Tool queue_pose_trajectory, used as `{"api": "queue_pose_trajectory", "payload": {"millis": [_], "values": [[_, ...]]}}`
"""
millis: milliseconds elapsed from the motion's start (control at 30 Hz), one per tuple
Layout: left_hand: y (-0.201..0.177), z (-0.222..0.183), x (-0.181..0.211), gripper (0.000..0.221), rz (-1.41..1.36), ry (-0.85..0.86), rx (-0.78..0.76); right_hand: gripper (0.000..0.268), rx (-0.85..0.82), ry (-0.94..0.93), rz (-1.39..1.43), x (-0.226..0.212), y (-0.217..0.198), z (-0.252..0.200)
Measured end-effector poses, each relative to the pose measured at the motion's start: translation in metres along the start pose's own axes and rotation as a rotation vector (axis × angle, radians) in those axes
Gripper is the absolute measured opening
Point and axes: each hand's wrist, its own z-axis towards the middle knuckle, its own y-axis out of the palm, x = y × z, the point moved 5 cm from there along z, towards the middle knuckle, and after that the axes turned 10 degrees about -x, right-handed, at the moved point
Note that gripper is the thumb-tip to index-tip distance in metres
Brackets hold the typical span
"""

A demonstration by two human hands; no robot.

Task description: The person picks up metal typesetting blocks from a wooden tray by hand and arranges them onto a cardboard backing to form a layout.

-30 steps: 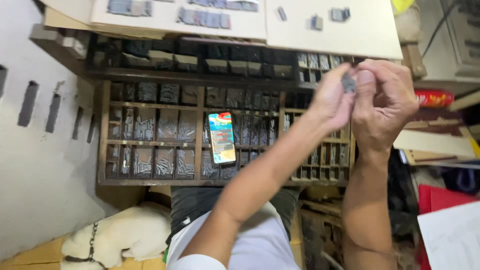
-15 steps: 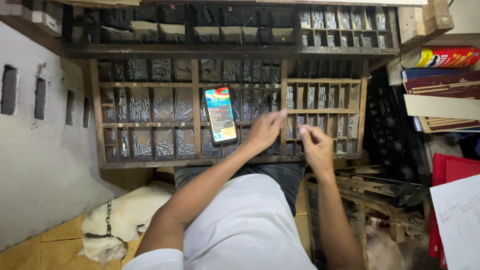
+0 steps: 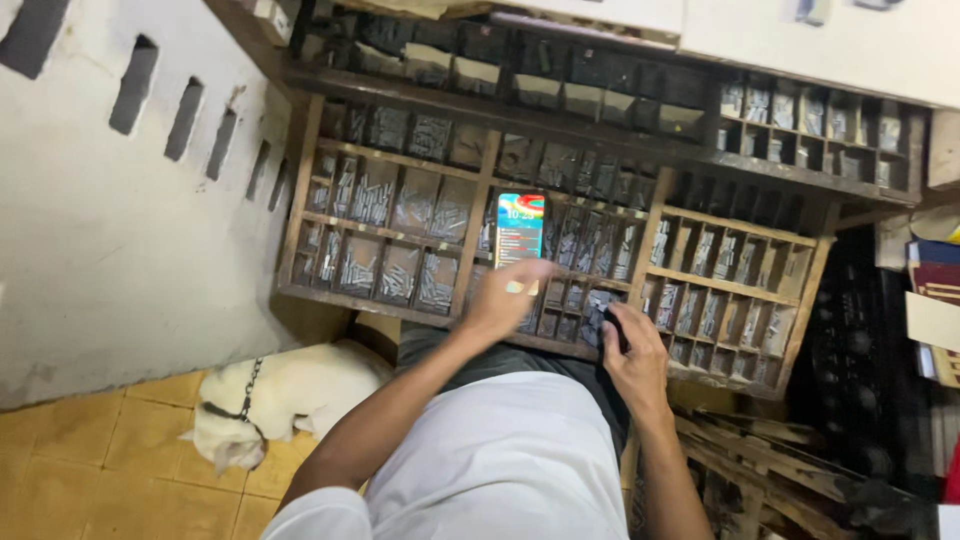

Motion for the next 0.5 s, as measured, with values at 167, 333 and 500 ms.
{"api": "queue_pose_trajectory", "payload": {"millis": [167, 333, 500], "values": [[-0.118, -0.052, -0.012, 0.012, 0.292, 0.165, 0.587, 0.026, 0.016, -0.035, -0.063, 0.002, 0.002, 0.002], [-0.242, -0.105, -0.022, 0.012, 0.653, -0.229, 0.921, 0.018, 0.264, 0.026, -0.085, 0.054, -0.061, -0.002], [-0.287, -0.120, -0.128, 0.036, 1.040, -0.123, 0.913, 0.024, 0.496, 0.206, -0.485, 0.166, -0.124, -0.052]]}}
